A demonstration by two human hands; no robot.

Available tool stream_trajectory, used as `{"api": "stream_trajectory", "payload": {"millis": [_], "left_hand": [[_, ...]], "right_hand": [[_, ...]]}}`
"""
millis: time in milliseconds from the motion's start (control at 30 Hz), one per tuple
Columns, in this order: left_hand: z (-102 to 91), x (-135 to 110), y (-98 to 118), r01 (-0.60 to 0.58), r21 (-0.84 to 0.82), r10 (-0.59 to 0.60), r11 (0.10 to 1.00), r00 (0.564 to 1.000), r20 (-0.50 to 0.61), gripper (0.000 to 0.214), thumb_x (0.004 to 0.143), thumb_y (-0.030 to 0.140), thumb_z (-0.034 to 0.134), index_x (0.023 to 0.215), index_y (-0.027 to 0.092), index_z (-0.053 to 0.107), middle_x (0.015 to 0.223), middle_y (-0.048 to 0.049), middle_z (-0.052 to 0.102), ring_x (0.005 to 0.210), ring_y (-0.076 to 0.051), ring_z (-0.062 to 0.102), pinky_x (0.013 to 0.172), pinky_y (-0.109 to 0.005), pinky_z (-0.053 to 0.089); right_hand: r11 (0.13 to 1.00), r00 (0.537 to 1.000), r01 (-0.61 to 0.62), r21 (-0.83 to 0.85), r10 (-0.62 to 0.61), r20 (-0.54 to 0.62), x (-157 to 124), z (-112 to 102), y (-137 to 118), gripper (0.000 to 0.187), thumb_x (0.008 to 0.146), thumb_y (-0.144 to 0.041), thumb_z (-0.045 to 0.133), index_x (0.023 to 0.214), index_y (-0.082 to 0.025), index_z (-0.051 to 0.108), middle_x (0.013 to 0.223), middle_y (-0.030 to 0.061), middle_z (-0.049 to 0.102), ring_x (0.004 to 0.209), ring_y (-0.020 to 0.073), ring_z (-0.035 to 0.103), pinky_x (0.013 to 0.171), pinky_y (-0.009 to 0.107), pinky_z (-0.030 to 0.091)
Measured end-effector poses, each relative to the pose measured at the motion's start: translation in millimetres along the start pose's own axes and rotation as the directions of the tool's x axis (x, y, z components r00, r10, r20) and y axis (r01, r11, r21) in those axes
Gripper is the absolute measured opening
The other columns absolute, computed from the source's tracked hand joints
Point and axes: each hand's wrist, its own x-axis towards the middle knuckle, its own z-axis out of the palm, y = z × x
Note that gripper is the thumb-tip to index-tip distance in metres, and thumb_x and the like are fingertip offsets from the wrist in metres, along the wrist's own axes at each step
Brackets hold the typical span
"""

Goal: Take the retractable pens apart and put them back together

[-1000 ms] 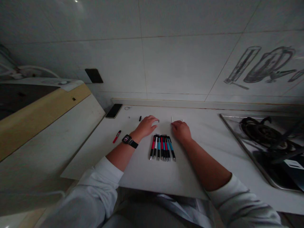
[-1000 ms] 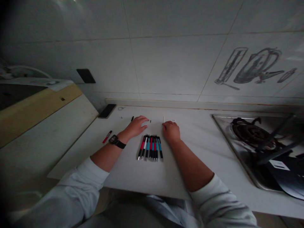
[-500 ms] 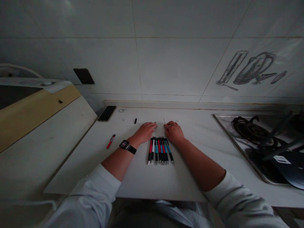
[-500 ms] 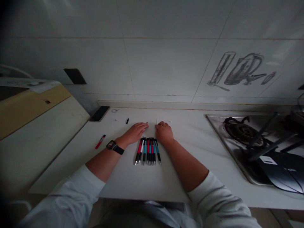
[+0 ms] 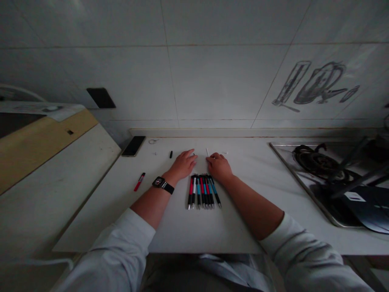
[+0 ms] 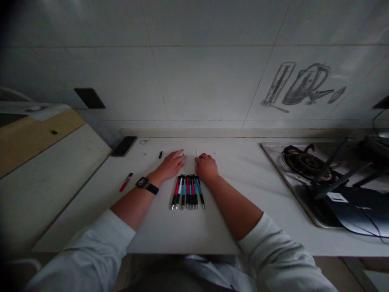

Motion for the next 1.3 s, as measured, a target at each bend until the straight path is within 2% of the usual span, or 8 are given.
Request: {"api": "stream_trajectory", "payload": {"millis": [133, 233, 500, 767, 1067, 1300], "left_hand": [[0.4, 3.5, -1.8, -0.018, -0.014, 0.019, 1.0, 0.999, 0.044, 0.039, 0.102, 0.025, 0.047, 0.135, 0.016, 0.066, 0.147, -0.0131, 0.06, 0.135, -0.025, 0.055, 0.12, -0.045, 0.039], [2.2, 2.4, -4.5, -0.03, -0.021, 0.031, 0.999, 0.999, 0.033, 0.039, 0.103, 0.026, 0.046, 0.134, 0.014, 0.065, 0.143, -0.014, 0.063, 0.133, -0.025, 0.057, 0.119, -0.044, 0.04], [3.6, -11.4, -9.8, 0.014, -0.036, -0.013, 0.999, 1.0, 0.01, 0.038, 0.102, 0.029, 0.05, 0.135, 0.017, 0.065, 0.153, -0.0145, 0.053, 0.14, -0.026, 0.051, 0.121, -0.045, 0.039], [-2.6, -15.8, -5.3, 0.065, 0.021, -0.065, 0.998, 0.998, -0.011, 0.04, 0.101, 0.033, 0.054, 0.135, 0.014, 0.064, 0.141, -0.0177, 0.059, 0.132, -0.029, 0.055, 0.118, -0.046, 0.042], [-3.2, -9.2, 4.9, 0.084, 0.08, -0.083, 0.993, 0.996, -0.017, 0.032, 0.099, 0.034, 0.058, 0.125, 0.017, 0.067, 0.126, -0.0133, 0.061, 0.118, -0.028, 0.057, 0.11, -0.043, 0.046], [4.3, 2.5, 18.4, 0.124, 0.03, -0.124, 0.992, 0.992, -0.016, 0.033, 0.098, 0.037, 0.059, 0.122, 0.017, 0.071, 0.12, -0.0128, 0.06, 0.115, -0.028, 0.057, 0.108, -0.043, 0.046]], "right_hand": [[1.0, 1.0, -0.006, 0.01, 0.006, -0.01, 0.6, 1.6, 0.0, 0.039, 0.099, -0.024, 0.049, 0.13, -0.024, 0.072, 0.129, 0.012, 0.064, 0.114, 0.0266, 0.057, 0.103, 0.037, 0.044], [1.0, 1.0, -0.004, 0.018, 0.004, -0.016, 0.7, 1.9, 1.0, 0.039, 0.099, -0.024, 0.049, 0.13, -0.024, 0.072, 0.129, 0.0118, 0.064, 0.113, 0.0265, 0.057, 0.102, 0.037, 0.044], [0.999, 0.999, 0.026, 0.046, -0.024, -0.038, -0.5, 3.4, 4.1, 0.037, 0.1, -0.025, 0.049, 0.129, -0.023, 0.073, 0.127, 0.0122, 0.065, 0.112, 0.0265, 0.057, 0.102, 0.037, 0.044], [0.998, 0.998, 0.038, 0.045, -0.036, -0.043, -0.5, 3.3, 4.7, 0.038, 0.099, -0.025, 0.05, 0.129, -0.022, 0.073, 0.126, 0.0117, 0.065, 0.111, 0.0262, 0.057, 0.101, 0.036, 0.045], [1.0, 0.999, 0.03, 0.009, -0.029, -0.023, -0.9, 2.2, 2.0, 0.038, 0.101, -0.026, 0.047, 0.128, -0.023, 0.073, 0.124, 0.0123, 0.065, 0.11, 0.026, 0.057, 0.102, 0.036, 0.044], [1.0, 1.0, 0.007, 0.003, -0.007, 0.012, -1.4, -1.8, -1.3, 0.038, 0.101, -0.026, 0.047, 0.129, -0.022, 0.072, 0.124, 0.0135, 0.064, 0.113, 0.0267, 0.056, 0.103, 0.037, 0.043]]}}
